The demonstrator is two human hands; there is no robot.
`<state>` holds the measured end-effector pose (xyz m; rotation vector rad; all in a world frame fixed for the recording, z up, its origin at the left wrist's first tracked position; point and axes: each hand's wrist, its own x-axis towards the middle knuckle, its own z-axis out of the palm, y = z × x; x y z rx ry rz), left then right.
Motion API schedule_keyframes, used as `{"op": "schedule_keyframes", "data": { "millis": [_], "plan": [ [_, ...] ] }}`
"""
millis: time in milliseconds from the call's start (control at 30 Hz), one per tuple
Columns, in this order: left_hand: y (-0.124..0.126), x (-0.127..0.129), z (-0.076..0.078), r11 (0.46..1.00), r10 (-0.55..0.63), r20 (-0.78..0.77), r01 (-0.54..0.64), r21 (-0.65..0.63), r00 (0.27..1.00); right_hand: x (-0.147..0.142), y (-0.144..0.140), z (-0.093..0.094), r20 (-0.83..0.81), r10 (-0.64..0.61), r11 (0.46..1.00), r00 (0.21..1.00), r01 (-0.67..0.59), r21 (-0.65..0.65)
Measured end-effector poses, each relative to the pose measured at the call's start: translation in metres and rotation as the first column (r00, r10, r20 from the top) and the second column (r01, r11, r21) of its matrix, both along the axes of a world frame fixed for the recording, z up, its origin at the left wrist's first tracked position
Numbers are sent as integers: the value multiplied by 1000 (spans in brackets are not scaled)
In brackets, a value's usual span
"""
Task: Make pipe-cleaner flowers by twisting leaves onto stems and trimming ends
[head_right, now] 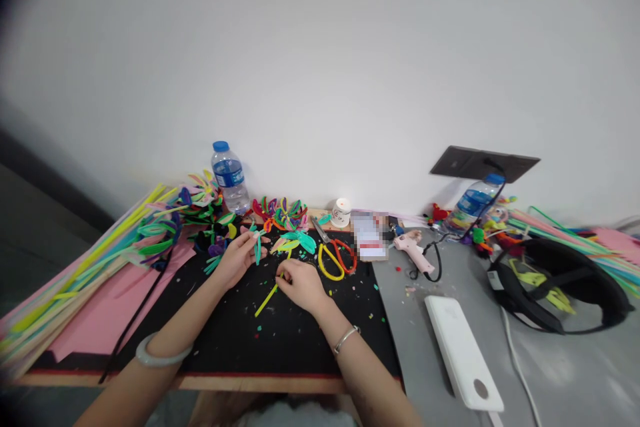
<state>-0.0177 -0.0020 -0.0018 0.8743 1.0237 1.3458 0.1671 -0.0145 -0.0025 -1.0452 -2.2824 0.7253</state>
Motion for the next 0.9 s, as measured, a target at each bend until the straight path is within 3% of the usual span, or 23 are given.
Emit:
{"op": "schedule_keyframes", "data": {
  "millis": [133, 300, 433, 600, 667, 767, 833, 900],
  "plan": [
    [-2, 3, -2, 998, -58, -62, 60, 25, 996, -1, -1, -2, 21, -26, 999, 999, 26, 31],
    [-1, 7, -5, 994, -90, -130, 97, 45, 987, -1, 2, -10, -96, -87, 995, 992, 82, -47],
    [5, 8, -5, 994, -104, -171, 108, 12, 980, 0, 7, -13, -275, -136, 981, 952, 90, -175],
    [11, 19, -4, 995, -101, -219, 97, -27, 971, 4, 14, -8, -460, -267, 927, 847, 95, -362],
    [12, 24, -4, 996, -92, -235, 88, -26, 968, 4, 11, -6, -425, -256, 944, 868, 130, -304],
    [9, 27, -5, 997, -76, -250, 75, -15, 965, 1, 5, -6, -267, -209, 978, 941, 205, -42],
    [6, 26, -6, 997, -71, -252, 72, -5, 965, -2, 1, -9, -186, -236, 964, 954, 254, 81],
    [2, 25, -6, 997, -71, -251, 76, 9, 965, -4, -1, -11, -151, -255, 955, 955, 273, 119]
  ]
}}
